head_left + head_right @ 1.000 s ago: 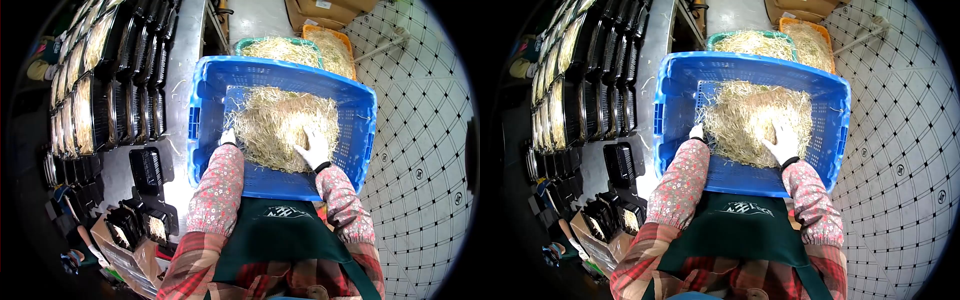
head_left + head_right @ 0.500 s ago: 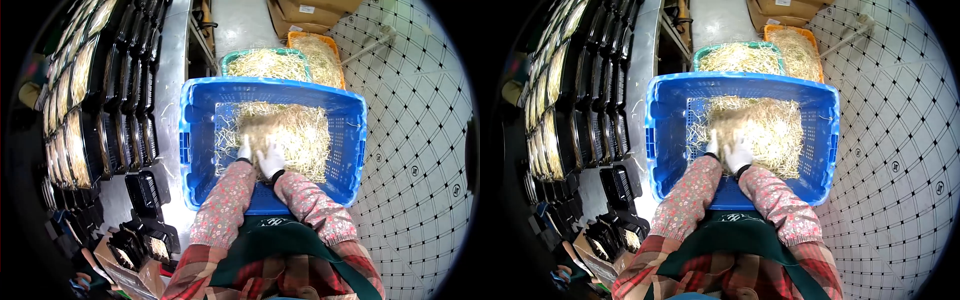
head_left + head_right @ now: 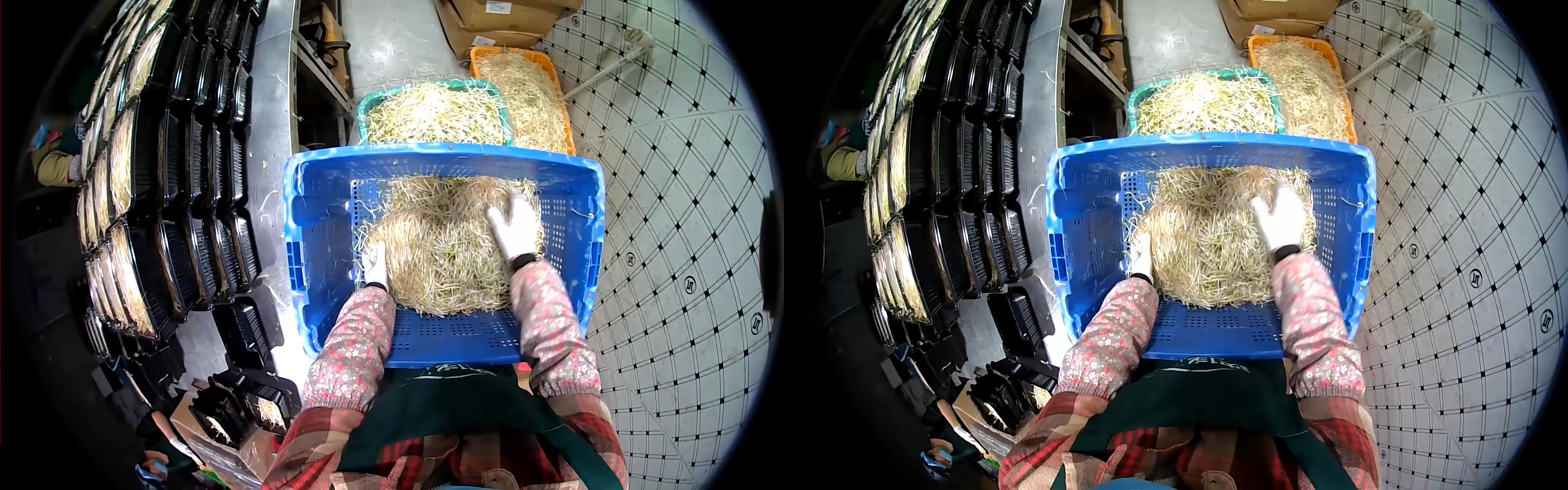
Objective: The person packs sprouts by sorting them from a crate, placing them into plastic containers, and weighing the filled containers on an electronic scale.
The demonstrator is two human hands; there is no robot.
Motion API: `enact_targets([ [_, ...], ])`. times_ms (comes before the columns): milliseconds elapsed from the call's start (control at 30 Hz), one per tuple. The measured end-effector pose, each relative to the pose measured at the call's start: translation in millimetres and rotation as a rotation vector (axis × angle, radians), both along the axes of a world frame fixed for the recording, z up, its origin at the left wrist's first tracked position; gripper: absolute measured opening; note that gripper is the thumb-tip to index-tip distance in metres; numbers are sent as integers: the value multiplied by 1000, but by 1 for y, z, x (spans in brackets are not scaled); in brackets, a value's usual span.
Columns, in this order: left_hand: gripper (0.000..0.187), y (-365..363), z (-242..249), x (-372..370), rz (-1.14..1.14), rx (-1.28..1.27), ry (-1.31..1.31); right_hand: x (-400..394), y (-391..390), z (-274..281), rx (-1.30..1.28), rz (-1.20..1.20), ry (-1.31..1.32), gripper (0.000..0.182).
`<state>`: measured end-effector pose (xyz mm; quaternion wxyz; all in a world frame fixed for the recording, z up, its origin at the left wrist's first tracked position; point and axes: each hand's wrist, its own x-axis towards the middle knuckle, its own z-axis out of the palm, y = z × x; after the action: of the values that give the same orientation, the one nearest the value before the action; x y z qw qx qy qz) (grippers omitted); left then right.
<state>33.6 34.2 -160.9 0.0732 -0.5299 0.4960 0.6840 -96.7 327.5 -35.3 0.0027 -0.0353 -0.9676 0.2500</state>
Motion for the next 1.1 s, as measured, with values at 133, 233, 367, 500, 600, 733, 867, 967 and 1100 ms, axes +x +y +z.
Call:
enact_targets([
  [133, 50, -7, -53, 8, -17, -129, 107, -7, 1, -48, -2, -147, -582, 93],
  [233, 33, 18, -33, 7, -14, -197, 89, 40, -62, -33, 6, 103, -552, 102],
  [367, 49, 0, 5, 19, -253, -74, 84, 90, -92, -22, -92, 219, -472, 105],
  [500, 71, 6, 14, 31, -467, -563, 18, 93, -94, -22, -51, 269, -470, 104],
  [600, 82, 43, 106, -5, -963, -1110, 271, 102, -90, -31, -43, 314, -366, 94],
  [733, 63, 71, 114, -45, -1617, -984, 716, 129, -91, -83, 120, 478, -125, 65],
  [867, 60, 69, 85, -47, -1687, -953, 720, 71, -44, -57, -537, 703, -619, 75],
  [967, 60, 68, 82, -37, -1665, -976, 686, 3, -2, -51, -677, 548, -1087, 54],
  [1100, 60, 79, 81, -30, -1720, -1052, 664, -51, -35, -49, -195, 466, -601, 81],
])
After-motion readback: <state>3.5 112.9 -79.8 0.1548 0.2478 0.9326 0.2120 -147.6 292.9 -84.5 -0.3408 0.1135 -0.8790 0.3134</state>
